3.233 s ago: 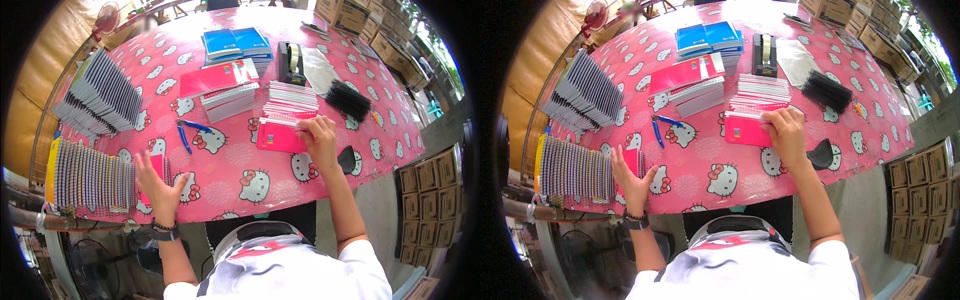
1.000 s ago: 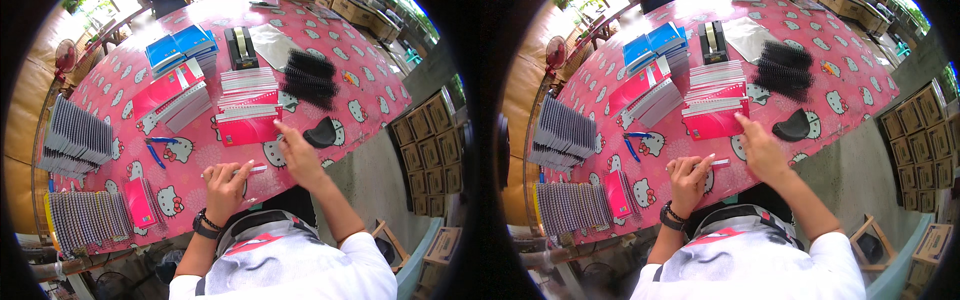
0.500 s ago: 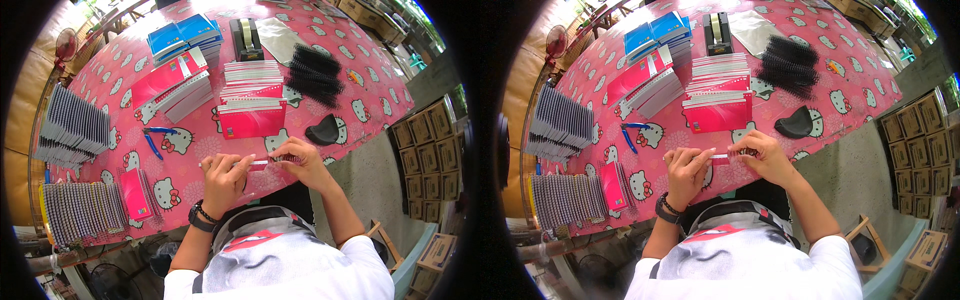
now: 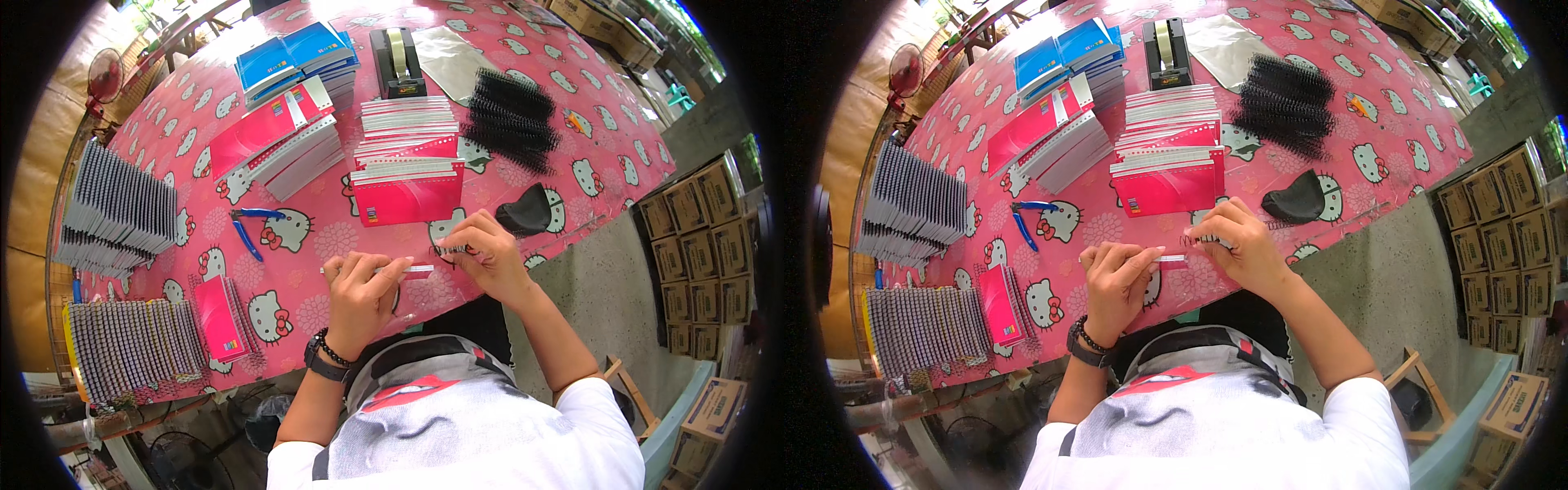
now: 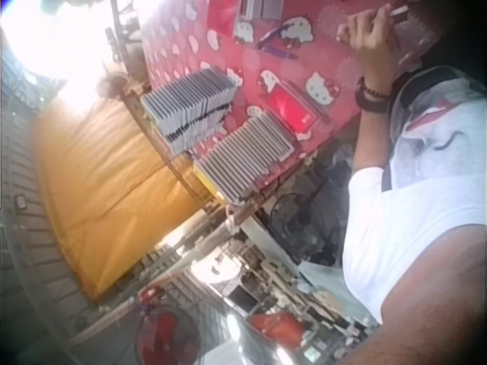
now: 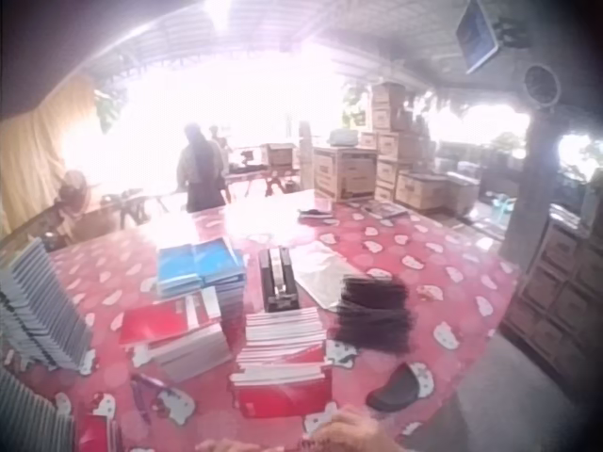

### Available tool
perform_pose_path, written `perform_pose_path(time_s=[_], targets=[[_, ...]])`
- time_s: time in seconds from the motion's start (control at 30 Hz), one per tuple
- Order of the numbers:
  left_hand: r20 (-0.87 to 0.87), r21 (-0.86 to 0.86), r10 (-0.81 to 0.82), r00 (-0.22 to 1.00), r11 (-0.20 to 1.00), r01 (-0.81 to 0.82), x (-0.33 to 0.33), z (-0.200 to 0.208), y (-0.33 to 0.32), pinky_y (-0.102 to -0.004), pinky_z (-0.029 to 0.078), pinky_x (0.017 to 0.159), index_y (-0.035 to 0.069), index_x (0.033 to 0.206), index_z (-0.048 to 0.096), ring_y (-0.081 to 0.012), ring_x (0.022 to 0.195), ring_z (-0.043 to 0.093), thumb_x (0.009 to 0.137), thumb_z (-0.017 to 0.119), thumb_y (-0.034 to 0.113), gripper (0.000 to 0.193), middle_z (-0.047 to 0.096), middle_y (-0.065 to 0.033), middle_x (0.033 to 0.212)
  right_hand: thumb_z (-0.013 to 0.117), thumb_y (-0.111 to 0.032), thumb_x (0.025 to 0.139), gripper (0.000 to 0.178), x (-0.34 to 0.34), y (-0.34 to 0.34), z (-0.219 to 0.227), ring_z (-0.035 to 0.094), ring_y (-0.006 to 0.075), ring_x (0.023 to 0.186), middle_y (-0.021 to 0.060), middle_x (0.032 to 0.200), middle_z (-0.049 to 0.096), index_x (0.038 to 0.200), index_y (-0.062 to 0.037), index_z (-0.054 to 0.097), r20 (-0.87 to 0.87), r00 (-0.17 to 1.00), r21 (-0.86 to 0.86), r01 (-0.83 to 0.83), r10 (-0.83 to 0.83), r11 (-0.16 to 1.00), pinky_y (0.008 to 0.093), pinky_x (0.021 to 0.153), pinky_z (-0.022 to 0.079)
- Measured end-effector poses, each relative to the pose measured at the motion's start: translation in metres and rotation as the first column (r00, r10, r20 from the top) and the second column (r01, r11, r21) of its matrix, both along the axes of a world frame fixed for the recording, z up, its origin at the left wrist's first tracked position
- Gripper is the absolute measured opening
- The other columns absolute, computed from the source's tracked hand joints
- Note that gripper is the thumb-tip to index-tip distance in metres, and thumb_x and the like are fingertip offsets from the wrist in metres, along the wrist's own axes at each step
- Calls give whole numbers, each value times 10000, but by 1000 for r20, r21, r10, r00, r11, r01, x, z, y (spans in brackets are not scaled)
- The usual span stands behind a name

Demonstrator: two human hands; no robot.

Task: The person inserts spiral bindings into notebooks and stacks them on a table. The person handles yellow and pink notebooks, using a black spiral binding tool to secure the bindings.

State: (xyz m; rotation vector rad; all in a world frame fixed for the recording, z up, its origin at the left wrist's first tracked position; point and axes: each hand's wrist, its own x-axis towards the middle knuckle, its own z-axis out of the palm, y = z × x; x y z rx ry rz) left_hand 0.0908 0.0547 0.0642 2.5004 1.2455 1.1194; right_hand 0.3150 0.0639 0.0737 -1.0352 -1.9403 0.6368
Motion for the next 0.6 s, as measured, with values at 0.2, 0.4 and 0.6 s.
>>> perform_pose_path(time_s=[0.2,0.4,0.6], targets=[[9,-5,2,1000,1000,-2,0,2,-1,-330,318,736,144,990,704,-167,744,538,772,700,98,223,611,5,808,711,56,668,279,1,0,-2,550,235,831,65,862,594,918,-62,673,-29,996,-35,-85,84,996,329,720,449],[18,-12,6,1000,1000,-6,0,-2,1,-333,318,739,146,984,703,-170,745,541,775,697,101,214,611,5,809,669,72,683,287,3,-2,3,554,265,866,79,880,590,939,-55,653,23,992,-40,-119,120,992,359,747,459],[21,-17,3,1000,1000,-3,0,1,1,-333,318,741,149,989,702,-170,750,543,763,701,87,234,610,7,809,656,90,675,301,-1,-1,0,561,270,870,90,875,587,940,-52,645,-11,1000,-7,-17,17,1000,365,743,461]])
